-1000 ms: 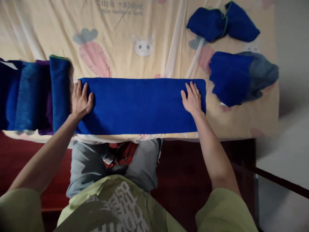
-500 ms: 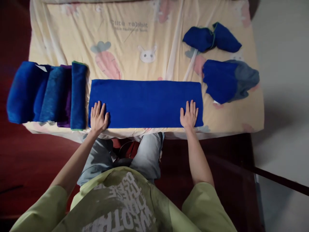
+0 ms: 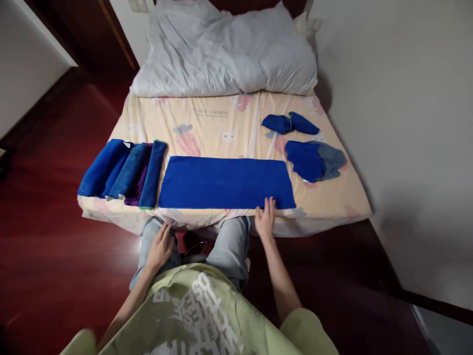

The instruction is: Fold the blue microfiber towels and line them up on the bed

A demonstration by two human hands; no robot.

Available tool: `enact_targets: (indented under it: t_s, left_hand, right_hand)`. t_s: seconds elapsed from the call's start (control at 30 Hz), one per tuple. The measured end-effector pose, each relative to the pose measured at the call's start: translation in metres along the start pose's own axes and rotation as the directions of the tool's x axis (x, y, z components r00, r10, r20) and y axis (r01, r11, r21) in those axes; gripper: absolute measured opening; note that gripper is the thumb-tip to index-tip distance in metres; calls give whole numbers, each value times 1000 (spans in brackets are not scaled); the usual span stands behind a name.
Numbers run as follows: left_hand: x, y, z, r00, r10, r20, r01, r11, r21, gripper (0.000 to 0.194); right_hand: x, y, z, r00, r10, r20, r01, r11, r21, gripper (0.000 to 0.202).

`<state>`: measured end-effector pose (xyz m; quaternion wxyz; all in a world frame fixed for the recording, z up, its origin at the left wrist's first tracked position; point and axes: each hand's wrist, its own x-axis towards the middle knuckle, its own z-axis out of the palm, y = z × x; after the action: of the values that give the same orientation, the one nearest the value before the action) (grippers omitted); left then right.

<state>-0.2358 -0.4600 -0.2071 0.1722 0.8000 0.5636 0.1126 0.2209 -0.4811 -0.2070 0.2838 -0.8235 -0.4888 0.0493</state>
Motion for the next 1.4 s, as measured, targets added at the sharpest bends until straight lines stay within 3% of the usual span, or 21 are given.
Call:
enact_targets:
  t_s: [0.1,0.2,0.33,0.47,0.57,0.7,0.8,1.0,1.13,1.17,1.4]
  left_hand:
    - [-44,0,-1,963,92,255,-99,995,13,42]
    - [-39,12,-9,902,91,422,-141,986,89,41]
    - [-11,46,-12,801,89,592,-231,958,169,37]
    - [-5,81,1,755,161,635,-314,940,136,34]
    - [-11,93,3,752,177,636,-330,935,130,33]
    - [-20,92,-8,761,84,643,-259,948,184,35]
    - [-24,91,-15,740,27,673,-219,954,203,37]
    - [-21,87,-8,749,44,661,-211,962,175,39]
    - [-19,78,0,744,56,666,-220,961,165,38]
    - [-19,76,2,740,54,670,-220,962,165,38]
    - [-20,71,14,740,6,672,-226,944,241,39]
  right_hand:
    - [-92,-50,26,999,25,29,-32,965,260,55]
    - [-142,-84,39,986,-51,160,-18,916,400,38]
    - [-138,-97,29,976,116,186,-205,782,589,28]
    - [-124,-101,14,942,197,270,-331,672,662,18]
    - [-124,-107,10,926,191,326,-356,729,585,12]
    - [-127,-110,8,928,135,348,-293,840,457,10]
    - [-127,-108,10,928,130,349,-301,812,500,12]
    - [-119,-120,20,873,333,357,-483,478,734,35]
    - [-99,-134,30,766,358,534,-578,20,815,33]
    - [-92,-136,32,749,348,563,-585,-51,809,31]
    - [-59,-138,43,703,365,611,-539,-286,792,17]
